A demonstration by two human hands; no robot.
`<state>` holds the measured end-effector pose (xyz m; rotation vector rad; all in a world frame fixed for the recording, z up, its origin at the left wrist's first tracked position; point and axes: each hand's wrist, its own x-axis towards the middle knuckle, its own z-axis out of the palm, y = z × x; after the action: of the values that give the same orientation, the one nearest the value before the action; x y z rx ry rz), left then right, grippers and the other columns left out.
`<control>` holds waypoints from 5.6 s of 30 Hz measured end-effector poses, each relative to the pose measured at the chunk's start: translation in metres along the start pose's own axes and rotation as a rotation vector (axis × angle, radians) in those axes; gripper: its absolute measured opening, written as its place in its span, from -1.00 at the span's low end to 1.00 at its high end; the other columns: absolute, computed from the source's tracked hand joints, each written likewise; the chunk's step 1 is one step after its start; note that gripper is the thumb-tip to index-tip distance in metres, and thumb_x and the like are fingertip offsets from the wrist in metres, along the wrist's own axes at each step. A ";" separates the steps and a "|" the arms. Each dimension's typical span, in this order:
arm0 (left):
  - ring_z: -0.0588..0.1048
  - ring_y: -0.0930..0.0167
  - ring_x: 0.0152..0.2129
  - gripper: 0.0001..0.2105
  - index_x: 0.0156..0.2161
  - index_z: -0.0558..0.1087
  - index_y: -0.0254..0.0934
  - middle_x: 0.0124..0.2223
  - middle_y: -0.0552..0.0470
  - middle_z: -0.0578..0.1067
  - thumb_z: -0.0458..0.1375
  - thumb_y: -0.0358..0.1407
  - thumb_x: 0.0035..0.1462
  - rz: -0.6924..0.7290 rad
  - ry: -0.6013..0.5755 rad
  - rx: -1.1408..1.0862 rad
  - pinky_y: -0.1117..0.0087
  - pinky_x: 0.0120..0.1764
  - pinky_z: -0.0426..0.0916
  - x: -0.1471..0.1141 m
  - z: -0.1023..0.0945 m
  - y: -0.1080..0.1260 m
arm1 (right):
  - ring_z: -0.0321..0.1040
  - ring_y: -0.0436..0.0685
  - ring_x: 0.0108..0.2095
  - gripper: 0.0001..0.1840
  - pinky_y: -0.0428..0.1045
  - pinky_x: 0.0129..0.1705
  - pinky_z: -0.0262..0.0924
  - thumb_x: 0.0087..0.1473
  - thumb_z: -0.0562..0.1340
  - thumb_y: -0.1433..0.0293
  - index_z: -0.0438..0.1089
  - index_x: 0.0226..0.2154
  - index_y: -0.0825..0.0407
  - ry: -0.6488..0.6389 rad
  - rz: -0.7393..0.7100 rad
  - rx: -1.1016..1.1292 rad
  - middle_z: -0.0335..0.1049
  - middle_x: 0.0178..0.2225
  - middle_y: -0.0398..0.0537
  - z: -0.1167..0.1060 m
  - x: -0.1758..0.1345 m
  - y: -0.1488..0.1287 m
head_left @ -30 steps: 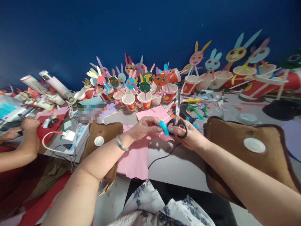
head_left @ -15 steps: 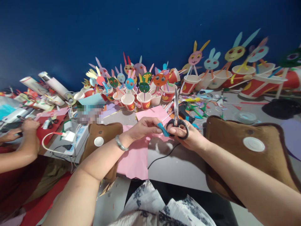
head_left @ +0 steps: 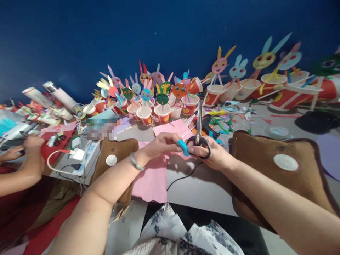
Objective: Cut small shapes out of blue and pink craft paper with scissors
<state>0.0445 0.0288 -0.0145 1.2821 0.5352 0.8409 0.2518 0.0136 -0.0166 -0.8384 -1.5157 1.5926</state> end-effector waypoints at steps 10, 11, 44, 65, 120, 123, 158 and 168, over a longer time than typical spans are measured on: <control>0.44 0.52 -0.46 -0.75 -0.47 0.52 -0.33 -0.39 0.04 0.45 0.46 -0.22 -0.12 0.019 0.000 -0.015 0.46 -0.34 0.32 -0.001 0.003 0.005 | 0.17 -0.03 -0.57 -0.76 -0.09 -0.49 0.06 -0.14 0.47 0.28 0.48 -0.57 0.06 -0.004 -0.026 0.004 0.35 -0.61 -0.19 0.006 -0.002 -0.009; 0.44 0.51 -0.47 -0.73 -0.48 0.52 -0.34 -0.40 0.05 0.44 0.47 -0.21 -0.14 0.009 0.012 -0.022 0.46 -0.35 0.32 -0.001 0.004 0.006 | 0.18 -0.03 -0.57 -0.75 -0.09 -0.48 0.06 -0.14 0.48 0.27 0.48 -0.57 0.06 -0.007 -0.033 -0.004 0.36 -0.60 -0.19 0.006 -0.002 -0.009; 0.44 0.53 -0.49 -0.81 -0.43 0.51 -0.33 -0.34 0.03 0.45 0.40 -0.26 -0.02 -0.004 0.004 0.003 0.50 -0.43 0.30 -0.003 -0.003 -0.004 | 0.11 -0.09 -0.63 -0.68 -0.10 -0.56 0.07 -0.23 0.54 0.26 0.44 -0.57 0.05 0.124 -0.097 0.061 0.30 -0.63 -0.24 0.014 -0.002 -0.012; 0.46 0.50 -0.40 -0.81 -0.42 0.52 -0.31 -0.38 0.08 0.46 0.43 -0.30 -0.08 0.067 0.161 -0.038 0.45 -0.28 0.35 0.002 0.002 -0.006 | 0.20 0.01 -0.45 -0.65 -0.06 -0.41 0.12 -0.13 0.48 0.29 0.29 -0.55 0.01 0.376 -0.361 -0.243 0.28 -0.47 -0.18 0.018 -0.006 -0.007; 0.41 0.53 -0.49 -0.66 -0.10 0.53 -0.24 -0.38 0.10 0.47 0.30 -0.37 -0.06 -0.026 0.177 -0.032 0.49 -0.40 0.29 -0.003 0.010 0.005 | 0.15 -0.04 -0.60 -0.71 -0.08 -0.55 0.09 -0.16 0.47 0.24 0.42 -0.57 0.06 0.146 0.095 0.234 0.26 -0.63 -0.20 0.013 0.003 -0.003; 0.31 0.56 -0.60 -0.69 -0.11 0.57 -0.26 -0.49 0.13 0.39 0.24 -0.36 -0.03 -0.102 0.085 -0.027 0.50 -0.52 0.18 -0.005 0.009 0.007 | 0.16 -0.03 -0.58 -0.65 -0.07 -0.50 0.16 -0.21 0.48 0.27 0.35 -0.68 0.04 0.062 0.156 0.301 0.21 -0.66 -0.21 0.012 0.004 -0.004; 0.30 0.58 -0.57 -0.70 -0.40 0.41 -0.35 -0.49 0.14 0.38 0.32 -0.13 0.04 0.022 0.226 0.242 0.49 -0.46 0.18 0.002 0.006 -0.004 | 0.18 -0.03 -0.55 -0.56 -0.08 -0.49 0.08 -0.35 0.55 0.14 0.42 -0.59 0.07 0.324 0.045 -0.054 0.33 -0.60 -0.19 0.013 0.006 -0.002; 0.42 0.51 -0.48 -0.74 -0.39 0.51 -0.34 -0.45 0.08 0.49 0.35 -0.14 0.01 0.021 0.303 0.155 0.45 -0.32 0.31 0.004 0.005 -0.002 | 0.16 -0.06 -0.61 -0.65 -0.09 -0.55 0.04 -0.19 0.49 0.17 0.43 -0.57 0.06 0.334 0.069 0.050 0.33 -0.62 -0.21 0.006 0.008 0.007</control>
<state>0.0512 0.0292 -0.0147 1.3100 0.8420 1.0353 0.2421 0.0175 -0.0232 -1.0778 -1.2171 1.4474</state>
